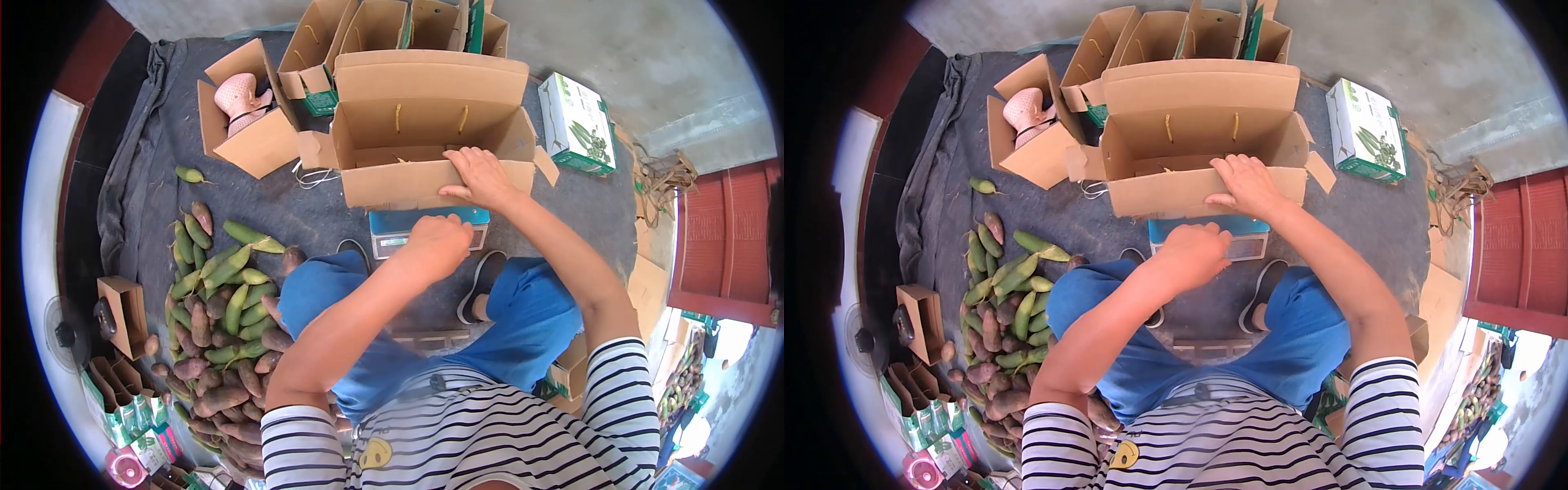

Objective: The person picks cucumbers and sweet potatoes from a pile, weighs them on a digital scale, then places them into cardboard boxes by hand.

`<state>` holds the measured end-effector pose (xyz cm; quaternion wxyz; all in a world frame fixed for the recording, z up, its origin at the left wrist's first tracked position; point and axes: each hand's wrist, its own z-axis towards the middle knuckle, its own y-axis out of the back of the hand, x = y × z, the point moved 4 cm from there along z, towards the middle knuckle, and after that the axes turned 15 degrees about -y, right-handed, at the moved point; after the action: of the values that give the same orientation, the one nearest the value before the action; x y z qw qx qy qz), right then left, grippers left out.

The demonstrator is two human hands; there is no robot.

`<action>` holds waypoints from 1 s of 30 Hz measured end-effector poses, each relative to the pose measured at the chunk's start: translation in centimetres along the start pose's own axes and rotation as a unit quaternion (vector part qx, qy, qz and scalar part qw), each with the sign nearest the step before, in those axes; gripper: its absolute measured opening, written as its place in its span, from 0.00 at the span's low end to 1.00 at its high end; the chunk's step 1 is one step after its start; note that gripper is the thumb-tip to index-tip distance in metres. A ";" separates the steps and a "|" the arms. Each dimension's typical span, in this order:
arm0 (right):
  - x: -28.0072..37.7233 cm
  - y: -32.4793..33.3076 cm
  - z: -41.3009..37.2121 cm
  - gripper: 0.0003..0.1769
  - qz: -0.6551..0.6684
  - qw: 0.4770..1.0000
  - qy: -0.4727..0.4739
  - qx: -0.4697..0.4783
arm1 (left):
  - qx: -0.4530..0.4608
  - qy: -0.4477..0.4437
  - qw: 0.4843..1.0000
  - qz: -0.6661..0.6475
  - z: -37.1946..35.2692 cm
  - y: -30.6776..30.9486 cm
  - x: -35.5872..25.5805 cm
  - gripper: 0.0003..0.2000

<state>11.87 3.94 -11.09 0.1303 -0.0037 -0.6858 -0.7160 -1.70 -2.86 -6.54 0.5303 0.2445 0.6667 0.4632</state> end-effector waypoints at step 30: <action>6.6 3.1 -3.9 0.63 -0.066 0.993 0.018 0.096 | -0.421 0.421 0.776 0.209 -28.8 -6.4 6.9 0.13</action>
<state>6.75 -1.12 -7.10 0.0947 0.0670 -0.7476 -0.6540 -29.75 -10.41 -15.23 0.1370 -0.0889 0.4945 0.8537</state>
